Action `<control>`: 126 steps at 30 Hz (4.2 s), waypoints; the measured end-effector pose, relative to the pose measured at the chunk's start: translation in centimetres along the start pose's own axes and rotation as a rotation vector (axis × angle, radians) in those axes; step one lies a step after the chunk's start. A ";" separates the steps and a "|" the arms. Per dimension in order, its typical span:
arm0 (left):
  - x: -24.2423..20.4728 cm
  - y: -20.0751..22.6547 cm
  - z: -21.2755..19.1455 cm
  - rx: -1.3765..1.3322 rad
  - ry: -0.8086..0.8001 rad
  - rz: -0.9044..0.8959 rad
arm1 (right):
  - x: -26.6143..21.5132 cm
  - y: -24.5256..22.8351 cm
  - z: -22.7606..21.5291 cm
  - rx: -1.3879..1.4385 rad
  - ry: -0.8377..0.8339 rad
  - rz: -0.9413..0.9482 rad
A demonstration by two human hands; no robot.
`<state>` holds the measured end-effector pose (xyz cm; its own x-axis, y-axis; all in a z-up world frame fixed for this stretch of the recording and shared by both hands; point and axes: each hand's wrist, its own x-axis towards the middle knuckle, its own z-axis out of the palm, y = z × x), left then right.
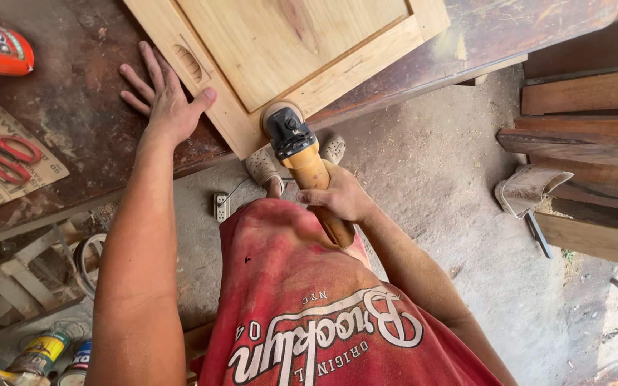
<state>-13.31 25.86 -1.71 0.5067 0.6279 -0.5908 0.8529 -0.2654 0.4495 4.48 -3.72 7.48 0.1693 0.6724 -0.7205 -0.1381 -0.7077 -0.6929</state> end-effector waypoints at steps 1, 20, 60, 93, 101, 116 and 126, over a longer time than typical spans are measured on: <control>0.1 0.1 0.0 -0.003 -0.003 0.005 | 0.0 0.0 -0.4 0.032 0.004 0.021; -0.2 0.5 0.0 -0.013 -0.025 -0.056 | 2.3 3.9 -18.9 0.378 0.316 0.100; 0.9 -1.9 1.8 -0.001 0.034 0.032 | 0.4 0.5 4.7 0.060 -0.086 -0.027; 2.7 -4.2 4.2 -0.096 0.113 0.090 | -0.1 -1.1 6.4 -0.074 -0.084 0.020; 2.3 -2.8 2.9 -0.121 0.097 0.070 | -1.1 -1.0 6.0 -0.058 -0.173 0.050; 0.2 0.7 0.1 0.051 0.045 -0.020 | 0.8 0.7 -1.9 0.320 0.135 0.098; 0.3 1.4 -0.2 0.045 0.007 -0.065 | 1.7 -0.3 -0.4 0.077 -0.016 0.006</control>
<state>-11.97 25.84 -1.07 0.4493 0.6500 -0.6129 0.8889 -0.2565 0.3796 5.20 -2.46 6.53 0.1531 0.6720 -0.7246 -0.2138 -0.6933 -0.6882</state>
